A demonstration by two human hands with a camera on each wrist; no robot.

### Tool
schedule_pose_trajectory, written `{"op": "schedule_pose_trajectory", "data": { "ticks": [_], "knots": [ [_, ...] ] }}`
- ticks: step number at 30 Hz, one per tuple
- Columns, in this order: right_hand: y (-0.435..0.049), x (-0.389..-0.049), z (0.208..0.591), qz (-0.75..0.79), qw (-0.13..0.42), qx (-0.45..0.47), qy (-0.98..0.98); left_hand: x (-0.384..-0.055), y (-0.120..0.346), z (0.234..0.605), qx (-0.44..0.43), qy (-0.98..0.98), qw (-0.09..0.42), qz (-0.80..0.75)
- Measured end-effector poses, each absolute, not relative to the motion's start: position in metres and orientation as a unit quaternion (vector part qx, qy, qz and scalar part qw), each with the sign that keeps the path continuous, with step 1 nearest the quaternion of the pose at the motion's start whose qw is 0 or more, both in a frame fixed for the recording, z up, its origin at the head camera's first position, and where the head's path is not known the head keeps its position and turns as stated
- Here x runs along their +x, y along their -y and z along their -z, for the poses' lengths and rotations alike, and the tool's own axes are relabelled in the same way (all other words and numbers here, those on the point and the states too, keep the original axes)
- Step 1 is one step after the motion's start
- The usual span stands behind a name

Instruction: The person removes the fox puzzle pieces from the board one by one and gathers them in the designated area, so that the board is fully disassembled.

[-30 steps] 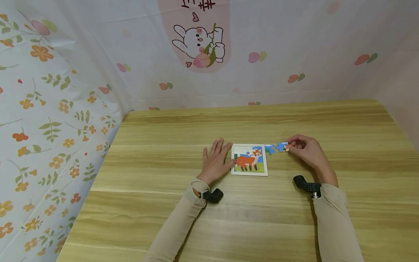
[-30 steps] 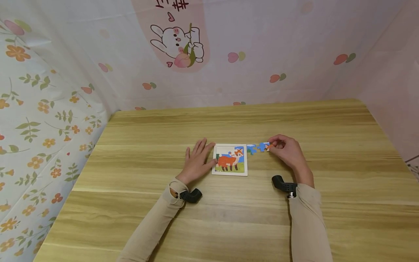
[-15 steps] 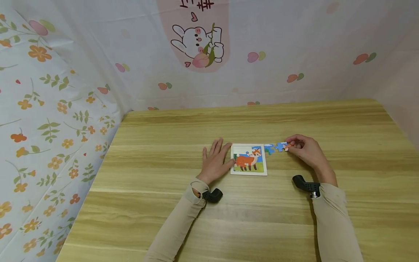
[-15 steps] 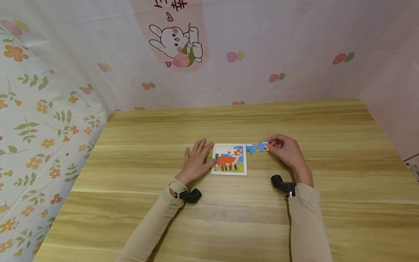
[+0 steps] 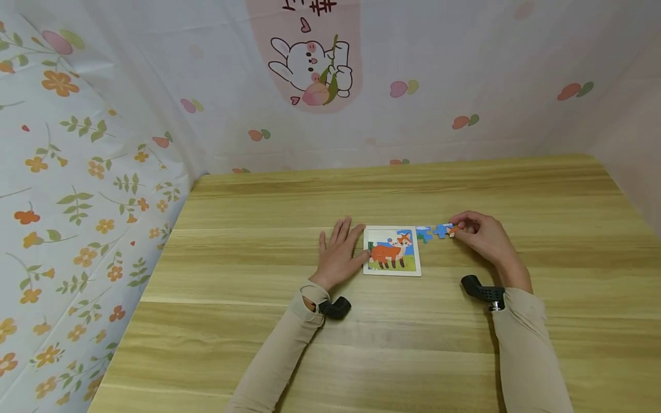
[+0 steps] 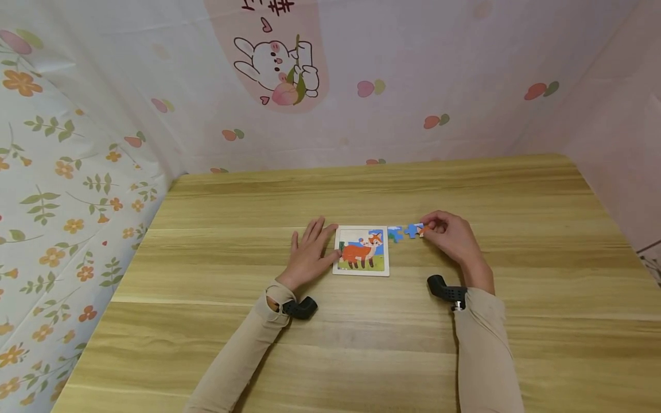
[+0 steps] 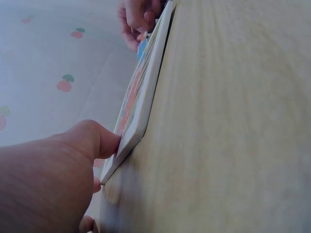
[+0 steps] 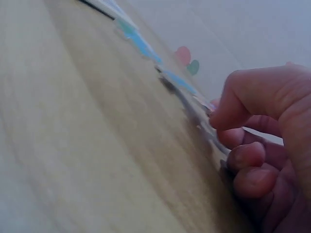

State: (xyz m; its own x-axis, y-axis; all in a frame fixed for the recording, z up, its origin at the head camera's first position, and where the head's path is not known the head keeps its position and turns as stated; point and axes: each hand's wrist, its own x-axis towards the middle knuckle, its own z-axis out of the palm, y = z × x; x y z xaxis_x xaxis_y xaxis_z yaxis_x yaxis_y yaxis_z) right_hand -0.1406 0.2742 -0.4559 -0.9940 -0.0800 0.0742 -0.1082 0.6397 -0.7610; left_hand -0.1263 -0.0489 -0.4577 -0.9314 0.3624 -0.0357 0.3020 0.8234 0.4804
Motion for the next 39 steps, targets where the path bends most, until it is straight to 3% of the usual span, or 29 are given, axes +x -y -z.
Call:
{"op": "schedule_pose_trajectory", "data": {
  "ticks": [39],
  "knots": [
    [-0.2757,-0.1403,0.4537,-0.418,-0.007,0.054,0.907,-0.1268,0.0486,0.4583,0.172,-0.955,0.061,-0.233]
  ]
}}
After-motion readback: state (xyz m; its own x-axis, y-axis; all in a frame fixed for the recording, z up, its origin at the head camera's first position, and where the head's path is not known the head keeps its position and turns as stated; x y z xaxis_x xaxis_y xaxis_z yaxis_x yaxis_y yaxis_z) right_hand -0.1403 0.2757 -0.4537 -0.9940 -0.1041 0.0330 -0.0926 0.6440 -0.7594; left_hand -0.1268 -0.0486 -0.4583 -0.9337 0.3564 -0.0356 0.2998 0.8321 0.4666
